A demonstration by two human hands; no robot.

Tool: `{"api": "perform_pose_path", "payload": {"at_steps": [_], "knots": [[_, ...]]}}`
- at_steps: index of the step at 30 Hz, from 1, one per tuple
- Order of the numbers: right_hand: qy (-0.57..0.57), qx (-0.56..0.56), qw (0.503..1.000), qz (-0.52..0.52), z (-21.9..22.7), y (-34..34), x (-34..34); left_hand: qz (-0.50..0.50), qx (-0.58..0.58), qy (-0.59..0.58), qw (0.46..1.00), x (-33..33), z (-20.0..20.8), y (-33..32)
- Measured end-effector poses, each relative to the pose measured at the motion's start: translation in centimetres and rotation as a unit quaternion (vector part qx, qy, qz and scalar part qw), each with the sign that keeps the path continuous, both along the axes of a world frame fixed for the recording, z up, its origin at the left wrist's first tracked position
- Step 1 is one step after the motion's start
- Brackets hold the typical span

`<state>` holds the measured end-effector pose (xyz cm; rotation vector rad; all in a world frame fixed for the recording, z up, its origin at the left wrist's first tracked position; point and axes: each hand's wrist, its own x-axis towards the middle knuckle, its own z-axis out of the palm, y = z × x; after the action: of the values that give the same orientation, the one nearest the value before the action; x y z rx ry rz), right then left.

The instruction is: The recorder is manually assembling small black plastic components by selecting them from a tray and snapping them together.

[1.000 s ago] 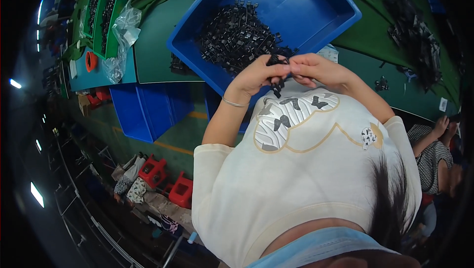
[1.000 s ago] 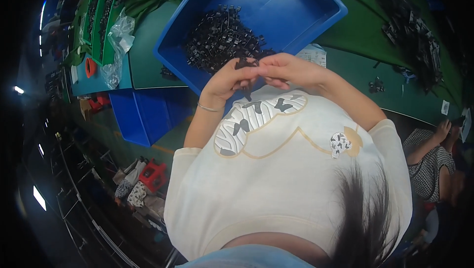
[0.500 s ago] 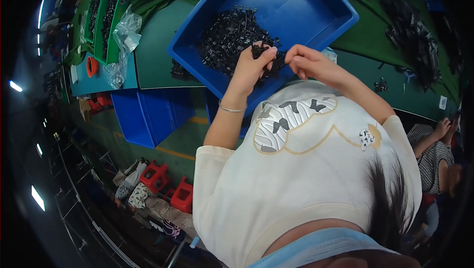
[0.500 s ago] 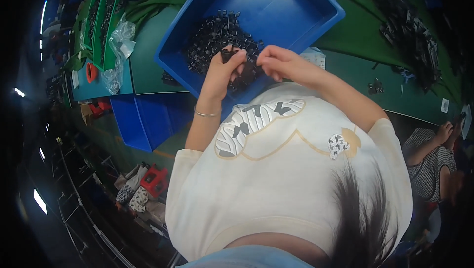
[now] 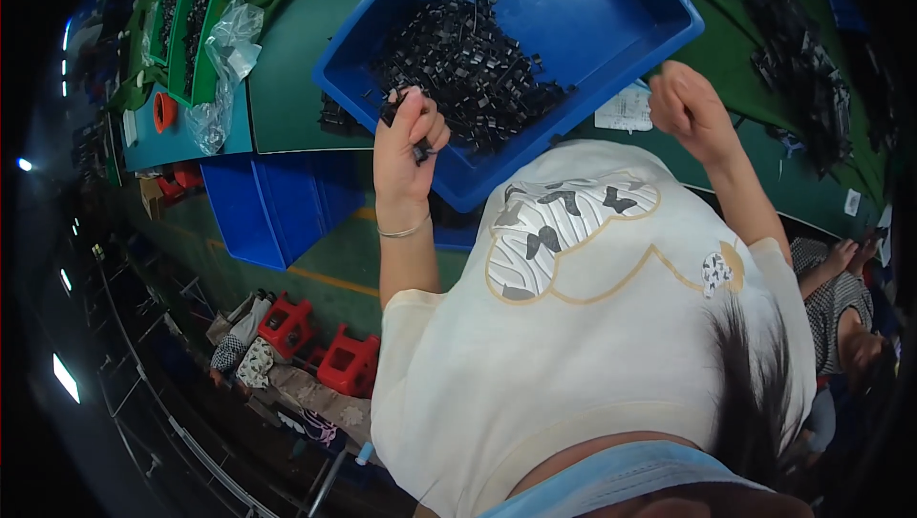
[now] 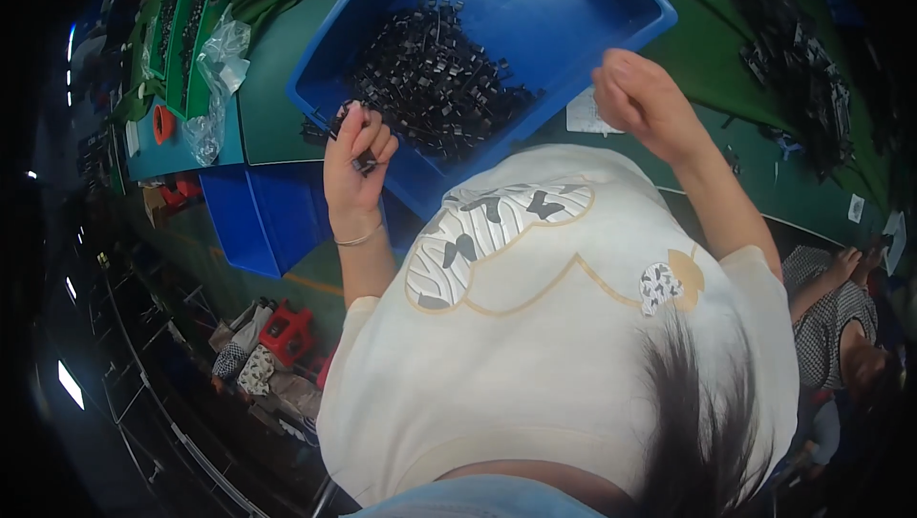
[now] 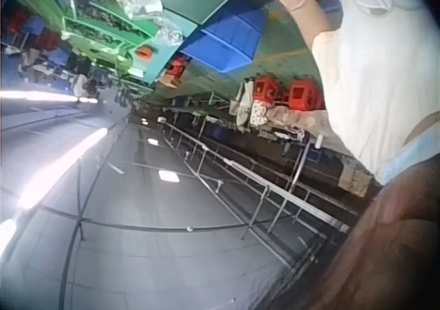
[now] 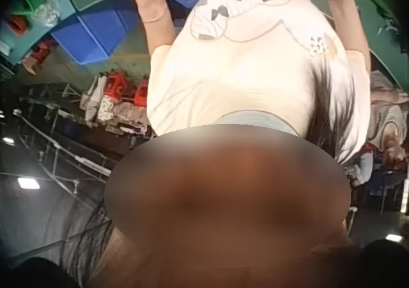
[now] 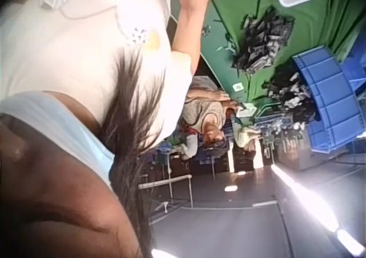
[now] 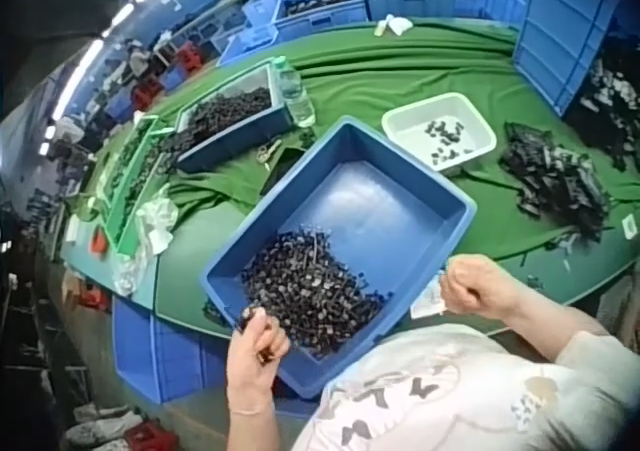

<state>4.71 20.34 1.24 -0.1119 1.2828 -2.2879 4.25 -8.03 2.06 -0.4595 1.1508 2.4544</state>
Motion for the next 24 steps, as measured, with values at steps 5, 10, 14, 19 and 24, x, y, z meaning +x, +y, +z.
{"api": "perform_pose_path", "payload": {"at_steps": [5,10,14,19,24], "knots": [[-0.022,0.118,0.991,0.065,-2.4,-3.1,0.2,-0.059,-0.191,0.019,0.980,0.8,-0.4,3.3],[-0.136,0.281,0.937,0.155,-7.4,-2.4,3.9,-0.027,-0.253,-0.033,0.966,3.3,-2.6,1.9],[-0.209,0.234,0.936,0.161,-8.5,-4.8,2.8,-0.052,-0.253,-0.048,0.965,4.7,-3.5,3.1],[-0.258,0.122,0.946,0.157,-9.0,-7.6,2.8,-0.025,-0.246,-0.025,0.969,5.5,-4.3,3.6],[-0.271,0.029,0.945,0.182,-9.5,-6.8,3.8,-0.023,-0.245,-0.026,0.969,5.9,-4.5,3.4]]}}
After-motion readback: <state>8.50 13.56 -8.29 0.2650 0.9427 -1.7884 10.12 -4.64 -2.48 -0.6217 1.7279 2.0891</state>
